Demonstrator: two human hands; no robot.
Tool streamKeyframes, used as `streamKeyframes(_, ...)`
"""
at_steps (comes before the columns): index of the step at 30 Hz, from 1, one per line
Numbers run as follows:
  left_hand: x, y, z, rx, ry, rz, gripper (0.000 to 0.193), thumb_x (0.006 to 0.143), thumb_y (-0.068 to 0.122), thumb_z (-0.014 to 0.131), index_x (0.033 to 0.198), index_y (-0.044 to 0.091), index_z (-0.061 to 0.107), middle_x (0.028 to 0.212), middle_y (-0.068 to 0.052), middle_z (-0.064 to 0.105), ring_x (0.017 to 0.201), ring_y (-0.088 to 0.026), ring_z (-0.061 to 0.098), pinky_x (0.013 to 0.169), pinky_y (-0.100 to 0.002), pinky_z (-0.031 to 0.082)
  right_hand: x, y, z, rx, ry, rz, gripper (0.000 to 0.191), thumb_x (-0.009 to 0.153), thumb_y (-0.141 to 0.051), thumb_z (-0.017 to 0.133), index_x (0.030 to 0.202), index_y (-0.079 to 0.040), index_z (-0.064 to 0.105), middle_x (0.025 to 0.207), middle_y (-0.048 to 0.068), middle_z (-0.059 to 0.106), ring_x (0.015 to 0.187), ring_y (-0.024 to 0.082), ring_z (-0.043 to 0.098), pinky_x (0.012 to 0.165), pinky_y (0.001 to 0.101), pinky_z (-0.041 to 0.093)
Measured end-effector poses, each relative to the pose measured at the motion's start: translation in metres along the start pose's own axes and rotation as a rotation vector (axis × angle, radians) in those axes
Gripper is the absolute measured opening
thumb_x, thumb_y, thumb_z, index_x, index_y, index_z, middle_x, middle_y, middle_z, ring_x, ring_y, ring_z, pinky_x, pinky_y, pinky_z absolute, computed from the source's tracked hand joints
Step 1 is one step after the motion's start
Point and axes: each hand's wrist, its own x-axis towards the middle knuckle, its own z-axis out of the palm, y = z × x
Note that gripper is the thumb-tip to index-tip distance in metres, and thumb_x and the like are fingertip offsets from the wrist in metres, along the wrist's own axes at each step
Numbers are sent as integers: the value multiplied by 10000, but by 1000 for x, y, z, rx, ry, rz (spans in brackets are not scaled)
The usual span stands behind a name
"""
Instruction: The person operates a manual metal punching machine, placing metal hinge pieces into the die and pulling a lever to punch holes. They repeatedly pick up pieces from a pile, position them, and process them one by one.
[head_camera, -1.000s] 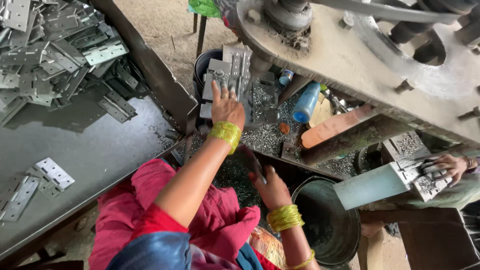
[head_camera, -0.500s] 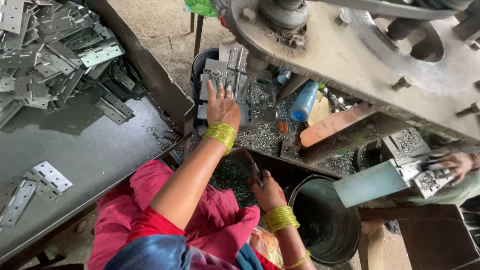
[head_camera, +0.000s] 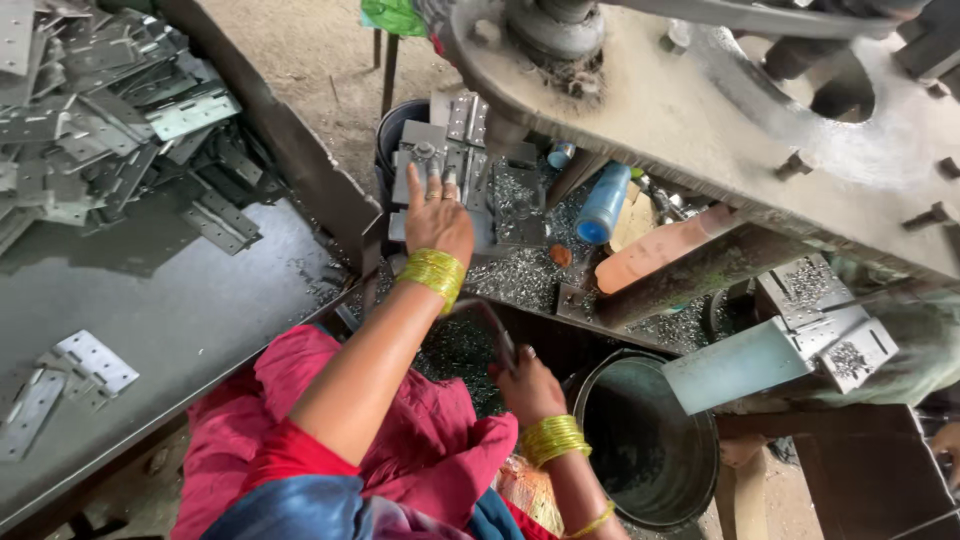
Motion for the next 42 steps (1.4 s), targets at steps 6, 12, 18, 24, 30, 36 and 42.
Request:
streamKeyframes(6, 11, 9, 15, -20, -14, -5, 385, 1007, 216, 452, 1258, 94, 717, 1610, -130, 406, 1523, -332, 259, 1212, -613, -67, -3, -10, -5, -28, 40, -65, 422, 893, -415, 640, 1173, -102, 611, 921, 265, 722, 914, 444, 712, 771, 507, 546)
streamKeyframes(12, 6, 4, 17, -35, 3, -9, 380, 1013, 229, 455, 1237, 114, 739, 1618, -125, 402, 1511, -338, 288, 1206, -628, -53, -10, 3, 22, 63, -1, -53, 372, 881, -383, 679, 1094, -82, 626, 878, 261, 724, 894, 458, 700, 744, 513, 546)
streamKeyframes(18, 11, 8, -1, 3, -68, -15, 362, 979, 271, 486, 1198, 139, 742, 1622, -102, 344, 1532, -351, 188, 1192, -623, -59, -4, -14, -13, -37, 41, -61, 493, 858, -450, 685, 1181, -90, 588, 886, 257, 712, 903, 449, 700, 747, 533, 539)
streamKeyframes(24, 15, 6, 3, -33, -82, -8, 330, 986, 221, 516, 1182, 128, 764, 1632, -123, 352, 1548, -364, 174, 1207, -616, -43, -7, -7, 10, -33, 54, 2, 517, 863, -441, 679, 1213, -72, 587, 912, 267, 707, 906, 465, 686, 757, 541, 534)
streamKeyframes(30, 11, 5, -2, -27, -24, 6, 337, 981, 241, 509, 1180, 132, 757, 1633, -94, 359, 1539, -344, 202, 1196, -625, -18, -5, 1, 12, 12, 28, -3, 459, 882, -437, 668, 1151, -66, 641, 925, 263, 719, 928, 455, 693, 765, 534, 541)
streamKeyframes(36, 8, -2, -3, -83, -67, -6, 322, 975, 206, 522, 1170, 121, 763, 1636, -85, 354, 1546, -342, 196, 1209, -618, -18, -15, -41, -36, -52, 49, -89, 595, 856, -485, 673, 1299, -102, 569, 941, 251, 728, 936, 423, 710, 778, 511, 546)
streamKeyframes(42, 23, 0, 8, -93, -68, -21, 311, 971, 191, 523, 1126, 118, 782, 1634, -84, 360, 1545, -330, 220, 1206, -600, -16, -14, -68, -59, -107, 42, -186, 691, 874, -509, 652, 1418, -123, 475, 963, 244, 730, 935, 426, 702, 782, 512, 534)
